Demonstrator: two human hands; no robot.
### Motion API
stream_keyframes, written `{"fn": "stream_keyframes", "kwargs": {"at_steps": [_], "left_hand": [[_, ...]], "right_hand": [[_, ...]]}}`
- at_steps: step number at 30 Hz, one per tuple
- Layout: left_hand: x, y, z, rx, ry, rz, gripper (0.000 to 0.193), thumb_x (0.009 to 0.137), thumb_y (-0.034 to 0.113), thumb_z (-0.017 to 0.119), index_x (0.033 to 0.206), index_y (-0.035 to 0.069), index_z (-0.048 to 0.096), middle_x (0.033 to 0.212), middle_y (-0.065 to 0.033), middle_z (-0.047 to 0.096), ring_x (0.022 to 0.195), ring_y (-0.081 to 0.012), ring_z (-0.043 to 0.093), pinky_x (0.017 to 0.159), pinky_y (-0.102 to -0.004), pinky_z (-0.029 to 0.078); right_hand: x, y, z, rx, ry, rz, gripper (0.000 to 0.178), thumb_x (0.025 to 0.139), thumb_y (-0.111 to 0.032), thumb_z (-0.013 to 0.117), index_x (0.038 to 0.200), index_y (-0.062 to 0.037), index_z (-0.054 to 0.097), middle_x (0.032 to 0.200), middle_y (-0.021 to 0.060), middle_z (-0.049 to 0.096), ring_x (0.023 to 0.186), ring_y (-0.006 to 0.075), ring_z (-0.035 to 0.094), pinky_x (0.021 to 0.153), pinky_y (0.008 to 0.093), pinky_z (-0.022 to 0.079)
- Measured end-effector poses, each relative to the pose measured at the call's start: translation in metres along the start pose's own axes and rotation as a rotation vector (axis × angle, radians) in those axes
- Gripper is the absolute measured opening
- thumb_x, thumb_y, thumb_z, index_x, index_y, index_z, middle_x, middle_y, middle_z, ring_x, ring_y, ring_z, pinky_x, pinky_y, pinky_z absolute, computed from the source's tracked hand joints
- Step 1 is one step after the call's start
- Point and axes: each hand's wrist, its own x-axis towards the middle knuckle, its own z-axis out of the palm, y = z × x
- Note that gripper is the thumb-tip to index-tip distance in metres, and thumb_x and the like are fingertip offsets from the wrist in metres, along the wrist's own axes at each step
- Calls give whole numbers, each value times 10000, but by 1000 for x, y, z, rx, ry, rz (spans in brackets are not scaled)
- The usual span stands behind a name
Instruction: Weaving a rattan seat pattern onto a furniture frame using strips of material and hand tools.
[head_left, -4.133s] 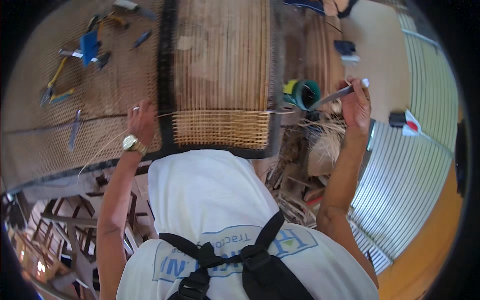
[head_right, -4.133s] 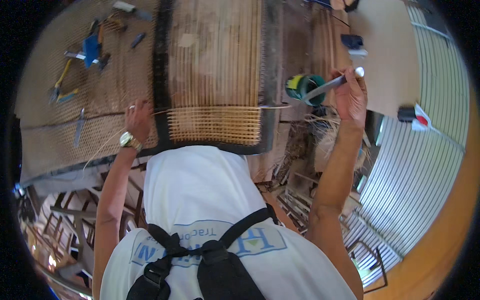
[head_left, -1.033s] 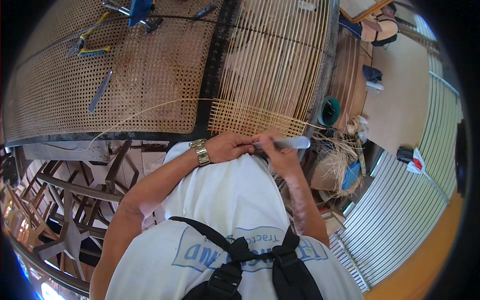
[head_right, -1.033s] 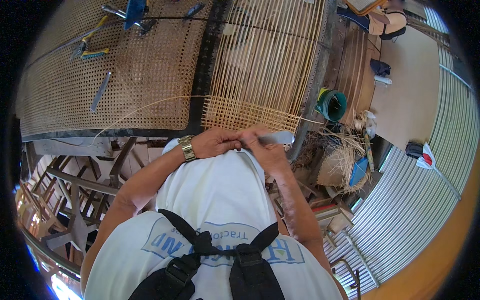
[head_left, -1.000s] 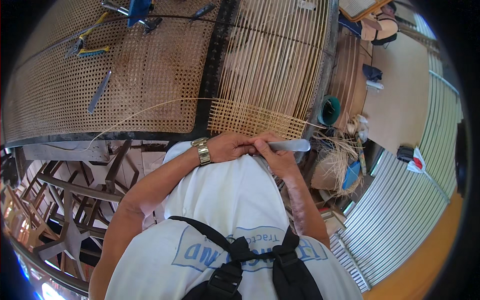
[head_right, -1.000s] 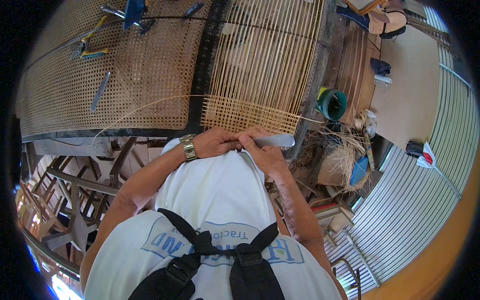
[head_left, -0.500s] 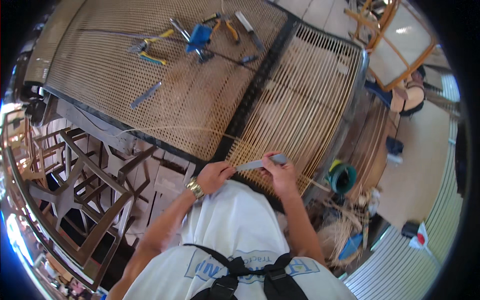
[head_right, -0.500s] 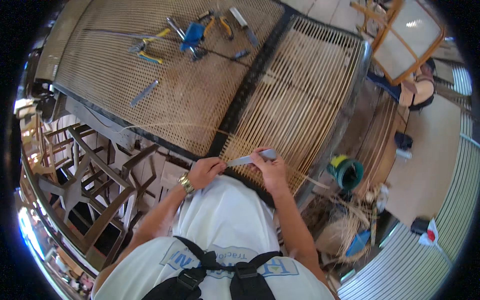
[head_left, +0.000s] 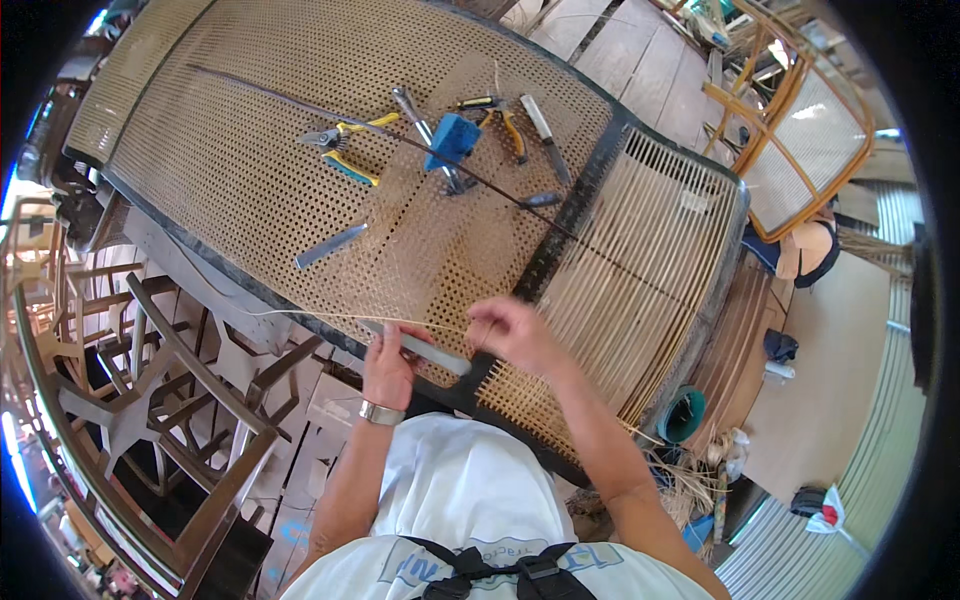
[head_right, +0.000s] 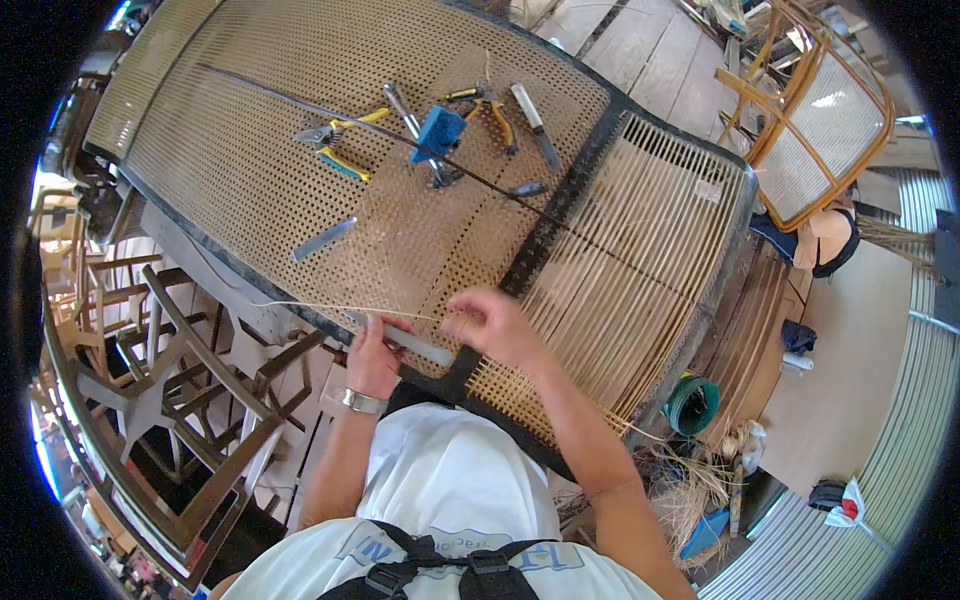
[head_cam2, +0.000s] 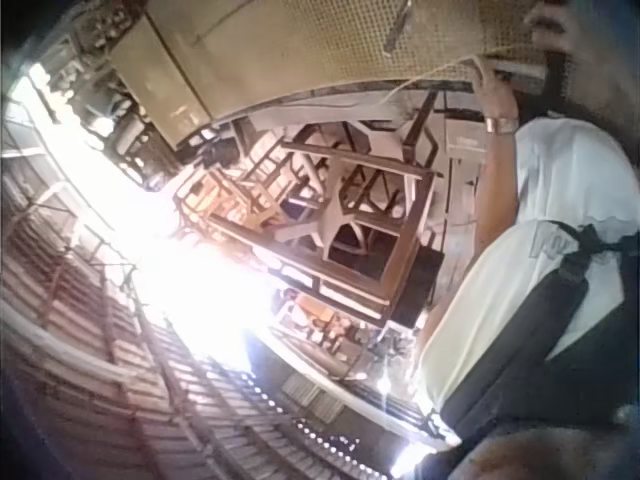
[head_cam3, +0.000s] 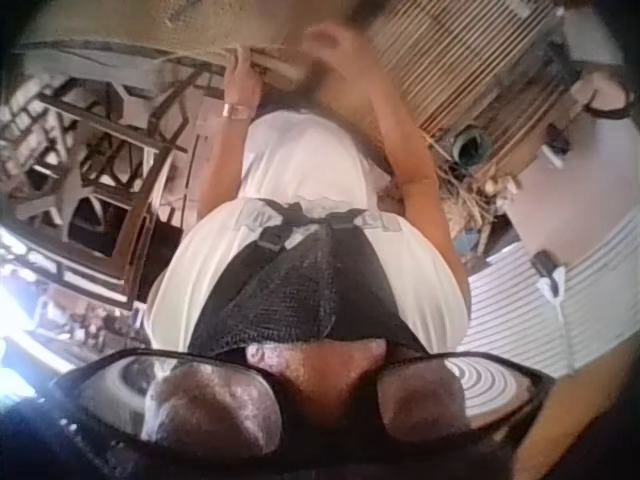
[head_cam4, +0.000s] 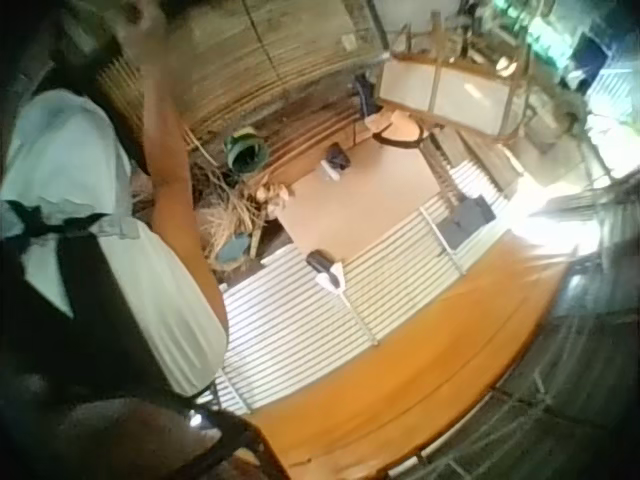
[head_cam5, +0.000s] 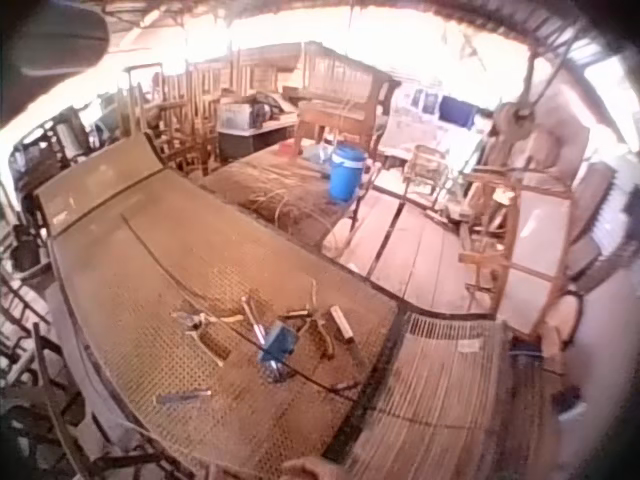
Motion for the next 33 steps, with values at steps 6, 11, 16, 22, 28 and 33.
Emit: {"fn": "stream_keyframes", "kwargs": {"at_steps": [6,11,16,22,28,33], "left_hand": [[81,85,-3,303,-4,323,343,1086,328,456,1079,40,641,965,-54,692,863,-141,646,726,-273,506],[145,127,20,698,-53,431,347,1060,339,506,1131,23,628,925,-88,708,799,-164,666,673,-306,514],[170,155,82,1638,-59,705,318,1023,302,534,1193,43,606,909,-134,743,784,-329,717,668,-437,561],[220,167,94,2386,-461,557,269,973,314,602,976,81,737,912,-124,755,866,-285,744,695,-416,590],[266,201,101,2336,-640,808,307,889,225,716,1171,116,665,1071,-128,723,1002,-333,701,829,-457,566],[146,164,125,1229,-825,1111,508,804,215,818,1267,115,636,1219,-132,672,1125,-328,645,957,-422,519]], "right_hand": [[136,-10,-129,-258,619,67,325,957,-337,661,1063,-32,704,906,66,724,850,167,672,784,311,528],[214,-25,-141,-631,633,148,476,934,-429,648,1236,-61,651,1001,143,739,952,265,714,859,363,538],[285,-33,-106,-566,502,83,674,910,-511,660,1411,-85,511,1039,151,733,993,297,708,913,375,528],[307,-26,-126,-709,436,-88,473,908,-459,699,1070,-14,698,844,117,687,798,198,664,734,359,520],[197,-114,-180,-208,555,-83,271,981,-286,640,867,-40,654,749,26,651,681,116,605,601,266,456],[63,-146,-183,-441,312,-22,139,993,-187,637,942,-74,701,845,25,715,778,78,668,659,228,512]]}}
